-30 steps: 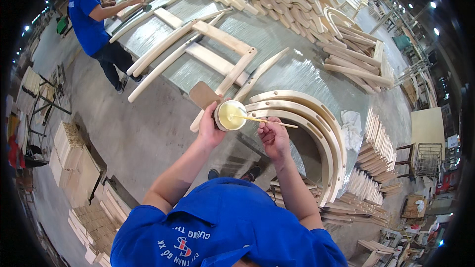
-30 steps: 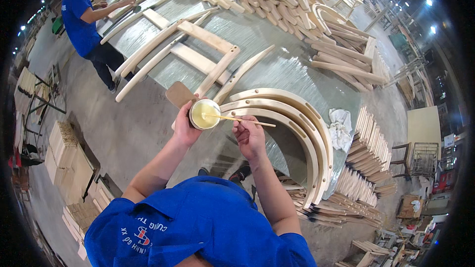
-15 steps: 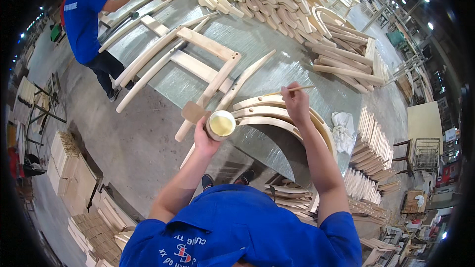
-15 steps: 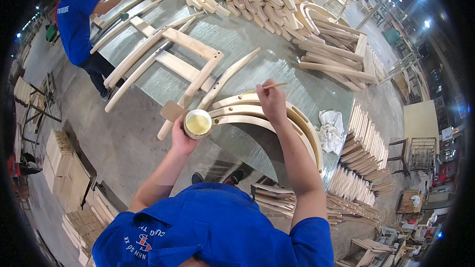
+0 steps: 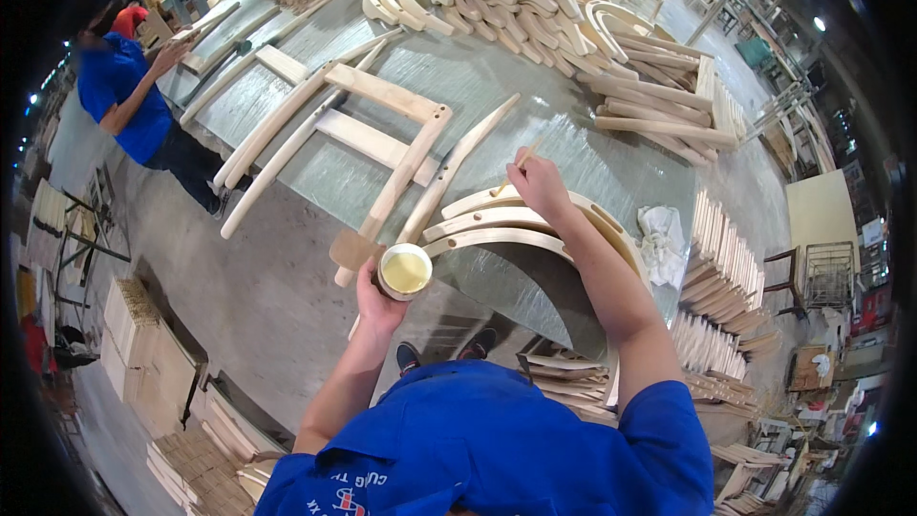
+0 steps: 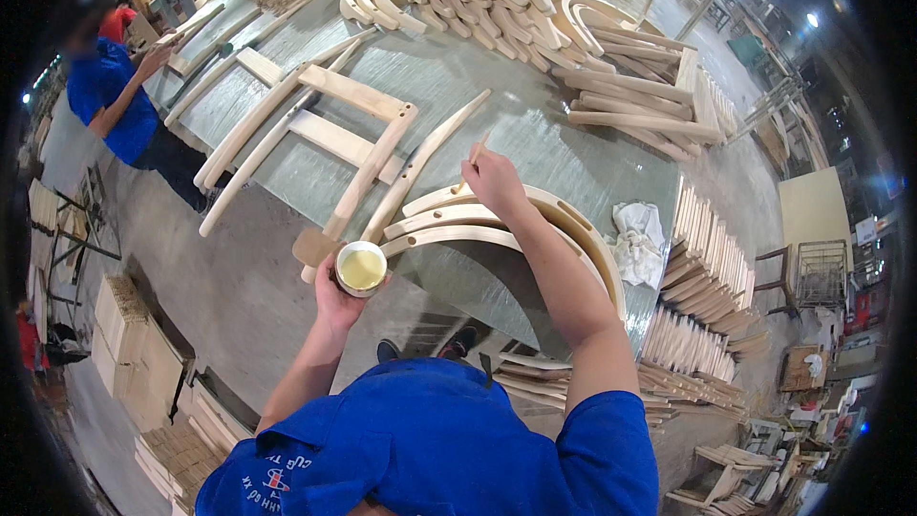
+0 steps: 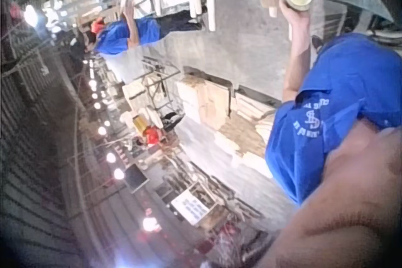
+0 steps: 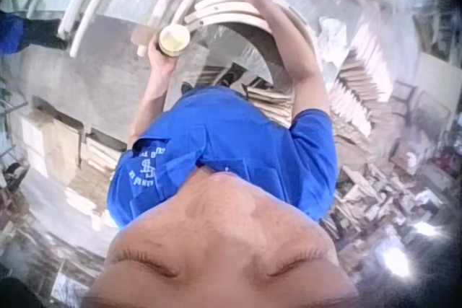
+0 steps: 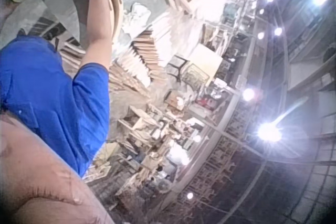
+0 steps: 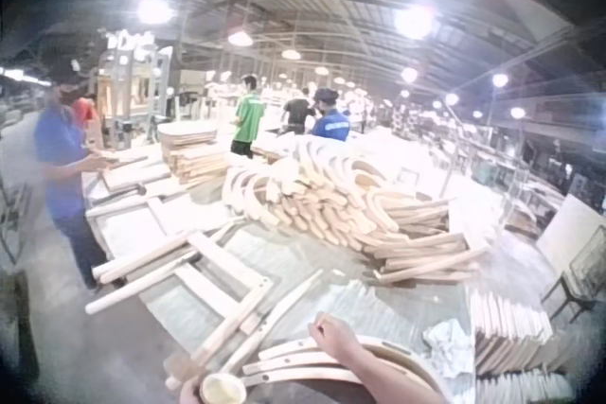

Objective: The person applies glue to the holes of wooden chair parts using a small brush and a container. They handle chair frames and curved backrest pieces one at a time, applying glue to specific joints before placing the parts on the table.

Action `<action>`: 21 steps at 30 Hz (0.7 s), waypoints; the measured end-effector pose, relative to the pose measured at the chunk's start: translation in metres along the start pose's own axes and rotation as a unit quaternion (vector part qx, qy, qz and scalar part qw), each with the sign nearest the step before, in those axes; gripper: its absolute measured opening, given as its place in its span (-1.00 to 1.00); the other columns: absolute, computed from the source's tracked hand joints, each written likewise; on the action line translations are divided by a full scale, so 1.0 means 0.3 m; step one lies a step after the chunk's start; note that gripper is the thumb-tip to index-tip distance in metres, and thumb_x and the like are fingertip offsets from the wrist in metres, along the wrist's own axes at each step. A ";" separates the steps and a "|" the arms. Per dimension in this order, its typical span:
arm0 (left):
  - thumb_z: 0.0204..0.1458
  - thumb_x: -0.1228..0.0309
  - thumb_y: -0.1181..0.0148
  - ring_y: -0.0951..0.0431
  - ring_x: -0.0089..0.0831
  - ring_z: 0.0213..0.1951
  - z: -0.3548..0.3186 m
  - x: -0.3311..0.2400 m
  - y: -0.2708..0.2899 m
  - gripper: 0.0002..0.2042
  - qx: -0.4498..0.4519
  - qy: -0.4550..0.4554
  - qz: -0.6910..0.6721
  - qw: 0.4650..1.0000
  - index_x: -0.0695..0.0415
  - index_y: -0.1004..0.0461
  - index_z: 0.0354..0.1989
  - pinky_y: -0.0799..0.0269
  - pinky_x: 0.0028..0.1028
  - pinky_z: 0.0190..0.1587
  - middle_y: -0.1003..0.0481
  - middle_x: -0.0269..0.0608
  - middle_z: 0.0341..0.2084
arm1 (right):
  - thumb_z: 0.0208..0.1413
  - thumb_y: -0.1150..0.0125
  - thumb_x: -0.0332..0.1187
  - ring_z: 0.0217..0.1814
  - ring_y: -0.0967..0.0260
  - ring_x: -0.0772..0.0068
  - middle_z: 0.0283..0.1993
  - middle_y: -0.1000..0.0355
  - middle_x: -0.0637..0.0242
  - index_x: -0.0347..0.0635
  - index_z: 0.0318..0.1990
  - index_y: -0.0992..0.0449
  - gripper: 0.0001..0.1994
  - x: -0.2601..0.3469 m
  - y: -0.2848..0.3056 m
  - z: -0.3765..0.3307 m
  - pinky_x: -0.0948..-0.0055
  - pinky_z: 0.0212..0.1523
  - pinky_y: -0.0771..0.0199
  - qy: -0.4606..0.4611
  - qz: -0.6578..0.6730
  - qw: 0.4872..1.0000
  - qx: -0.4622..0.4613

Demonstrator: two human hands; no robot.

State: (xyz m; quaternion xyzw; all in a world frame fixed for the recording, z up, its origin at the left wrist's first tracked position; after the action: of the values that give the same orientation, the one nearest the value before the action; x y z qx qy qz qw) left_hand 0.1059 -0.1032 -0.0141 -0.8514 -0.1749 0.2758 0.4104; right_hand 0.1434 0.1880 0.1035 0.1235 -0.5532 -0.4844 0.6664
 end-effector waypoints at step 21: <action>0.18 0.16 0.22 -0.37 -0.22 0.09 0.028 0.025 -0.072 -0.63 0.028 0.009 0.063 0.998 0.05 -0.28 0.08 -0.32 -0.10 0.09 -0.34 -0.19 0.06 | 0.08 -0.08 -0.26 -0.35 -0.36 -0.13 -0.48 -0.39 -0.05 -0.32 -0.39 -0.37 -0.75 0.007 0.024 0.006 0.09 -0.31 -0.33 -0.043 -0.049 0.997 0.051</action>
State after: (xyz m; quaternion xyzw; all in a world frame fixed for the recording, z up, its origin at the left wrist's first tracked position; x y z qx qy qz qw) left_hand 0.1052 -0.0812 -0.0037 -0.8514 -0.1091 0.2980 0.4176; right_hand 0.1453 0.1906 0.1106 0.1630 -0.5985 -0.4925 0.6104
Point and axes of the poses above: each hand's wrist, its own z-axis towards the middle knuckle, its own y-axis out of the back of the hand, x = y × z, the point moved 6 cm from there along z, towards the middle knuckle
